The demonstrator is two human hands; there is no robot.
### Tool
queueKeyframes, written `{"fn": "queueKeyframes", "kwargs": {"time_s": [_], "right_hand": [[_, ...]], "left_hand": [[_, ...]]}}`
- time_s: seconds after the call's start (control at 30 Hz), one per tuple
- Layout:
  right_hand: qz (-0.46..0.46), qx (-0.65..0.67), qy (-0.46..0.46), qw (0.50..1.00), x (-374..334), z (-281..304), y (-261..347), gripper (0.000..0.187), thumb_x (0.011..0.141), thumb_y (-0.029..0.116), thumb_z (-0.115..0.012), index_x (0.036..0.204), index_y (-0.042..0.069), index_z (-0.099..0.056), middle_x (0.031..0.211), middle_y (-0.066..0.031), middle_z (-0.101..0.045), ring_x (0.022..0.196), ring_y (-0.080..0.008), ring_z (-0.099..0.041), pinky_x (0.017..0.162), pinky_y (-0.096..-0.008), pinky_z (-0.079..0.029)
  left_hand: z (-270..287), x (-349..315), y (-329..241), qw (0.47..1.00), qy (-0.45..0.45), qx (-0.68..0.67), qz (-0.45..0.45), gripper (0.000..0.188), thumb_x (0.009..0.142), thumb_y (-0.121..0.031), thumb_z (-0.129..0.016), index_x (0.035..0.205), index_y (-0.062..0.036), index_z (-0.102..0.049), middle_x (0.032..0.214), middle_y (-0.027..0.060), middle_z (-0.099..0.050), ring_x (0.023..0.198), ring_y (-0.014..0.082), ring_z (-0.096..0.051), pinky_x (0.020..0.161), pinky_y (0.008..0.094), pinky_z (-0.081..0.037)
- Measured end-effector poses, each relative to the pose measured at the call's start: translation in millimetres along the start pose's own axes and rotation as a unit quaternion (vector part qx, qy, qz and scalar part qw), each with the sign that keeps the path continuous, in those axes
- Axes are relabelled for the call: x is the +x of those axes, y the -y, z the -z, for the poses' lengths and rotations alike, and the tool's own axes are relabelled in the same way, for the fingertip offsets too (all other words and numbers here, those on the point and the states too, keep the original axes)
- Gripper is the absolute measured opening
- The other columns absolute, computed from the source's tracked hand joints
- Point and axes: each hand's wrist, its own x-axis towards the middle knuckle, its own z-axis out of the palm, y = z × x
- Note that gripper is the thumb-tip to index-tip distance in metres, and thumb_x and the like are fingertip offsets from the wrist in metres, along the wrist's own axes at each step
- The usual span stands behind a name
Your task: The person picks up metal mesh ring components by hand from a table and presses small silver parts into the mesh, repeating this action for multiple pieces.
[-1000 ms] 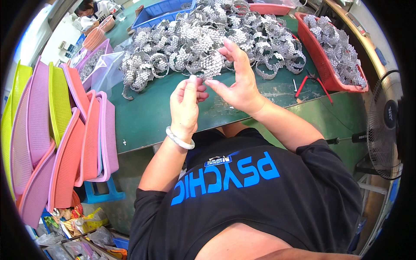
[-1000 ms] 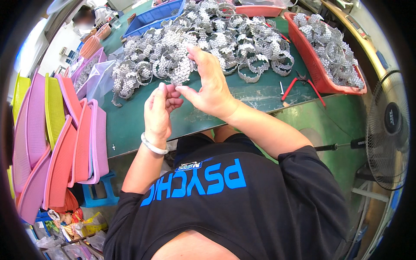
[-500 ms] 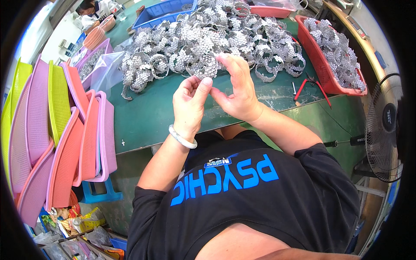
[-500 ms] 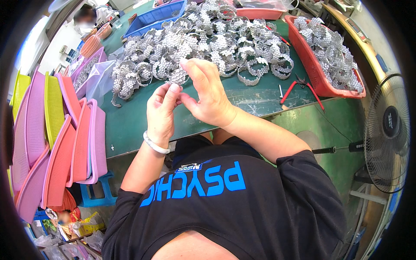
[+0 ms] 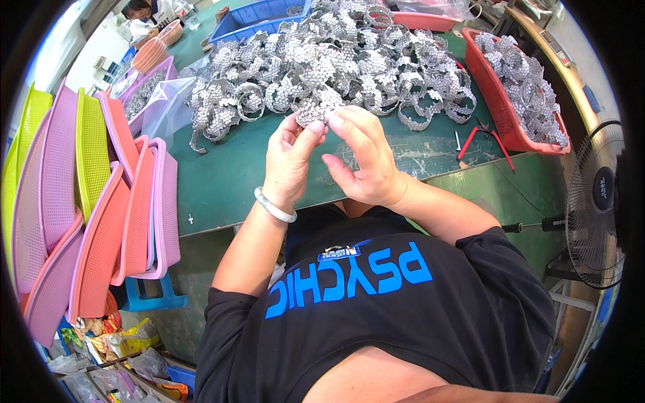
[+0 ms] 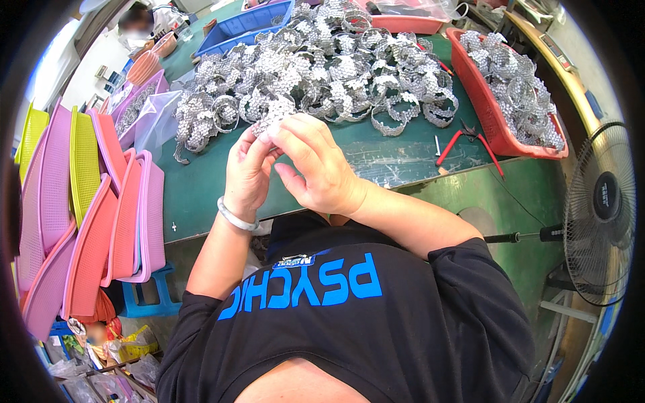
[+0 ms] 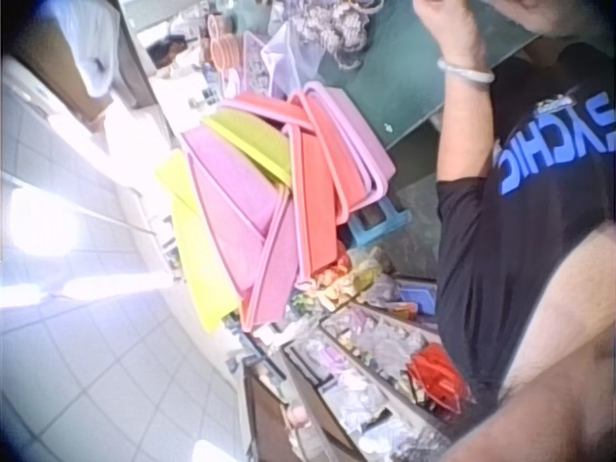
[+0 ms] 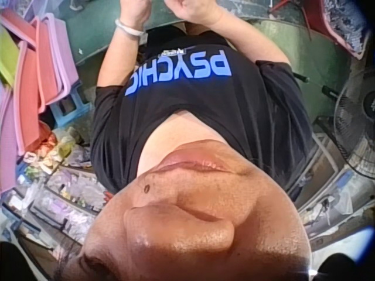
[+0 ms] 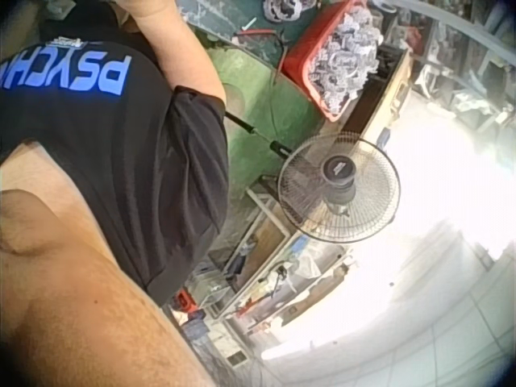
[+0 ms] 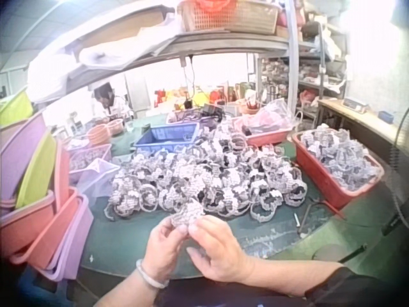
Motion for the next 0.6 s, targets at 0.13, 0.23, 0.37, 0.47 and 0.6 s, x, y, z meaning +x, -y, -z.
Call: {"fn": "queueKeyframes", "kwargs": {"time_s": [0.13,0.23,0.37,0.47,0.6], "right_hand": [[0.014,-0.003,0.015,1.0,1.1,1.3,4.4,0.051,0.063,-0.001,-0.063,0.112,-0.001,-0.049,0.11,-0.0172,-0.049,0.101,-0.036,-0.048,0.088,-0.0438,-0.04],[0.024,-0.009,0.02,0.999,0.7,1.4,6.4,0.046,0.064,-0.001,-0.062,0.109,-0.001,-0.051,0.108,-0.0161,-0.05,0.1,-0.0348,-0.049,0.088,-0.0435,-0.04],[0.048,-0.021,0.022,0.998,1.4,-0.8,10.8,0.045,0.062,-0.001,-0.062,0.106,-0.001,-0.053,0.103,-0.0139,-0.053,0.098,-0.0324,-0.05,0.088,-0.0429,-0.041],[0.057,-0.017,0.021,0.998,3.1,-1.8,14.8,0.044,0.06,-0.001,-0.062,0.104,-0.001,-0.055,0.101,-0.0128,-0.054,0.097,-0.0308,-0.051,0.087,-0.0424,-0.041],[0.08,-0.036,0.044,0.995,2.7,-1.7,17.0,0.042,0.059,0.002,-0.061,0.1,0.0,-0.057,0.102,-0.0121,-0.054,0.097,-0.0297,-0.051,0.086,-0.0413,-0.042]], "left_hand": [[3.3,0.4,0.6,0.998,0.043,-0.047,-0.002,0.031,0.084,-0.013,-0.056,0.112,-0.0005,-0.05,0.103,0.0063,-0.058,0.094,0.0129,-0.055,0.081,0.0256,-0.043],[5.0,2.0,-0.3,0.994,0.079,-0.074,0.004,0.034,0.083,-0.013,-0.054,0.114,0.0003,-0.048,0.107,0.008,-0.057,0.098,0.015,-0.054,0.085,0.0289,-0.042],[12.3,4.8,-0.9,0.989,0.119,-0.087,0.013,0.043,0.081,-0.019,-0.054,0.116,0.0036,-0.046,0.111,0.0115,-0.055,0.102,0.0185,-0.053,0.091,0.0309,-0.04],[15.5,5.4,-0.3,0.985,0.147,-0.083,0.022,0.053,0.078,-0.028,-0.055,0.116,0.0065,-0.045,0.112,0.0144,-0.054,0.104,0.0214,-0.053,0.094,0.0319,-0.038],[18.4,7.3,-0.1,0.974,0.178,-0.13,0.049,0.059,0.072,-0.026,-0.054,0.12,0.0076,-0.041,0.114,0.0183,-0.052,0.107,0.0267,-0.051,0.096,0.0352,-0.037]]}}
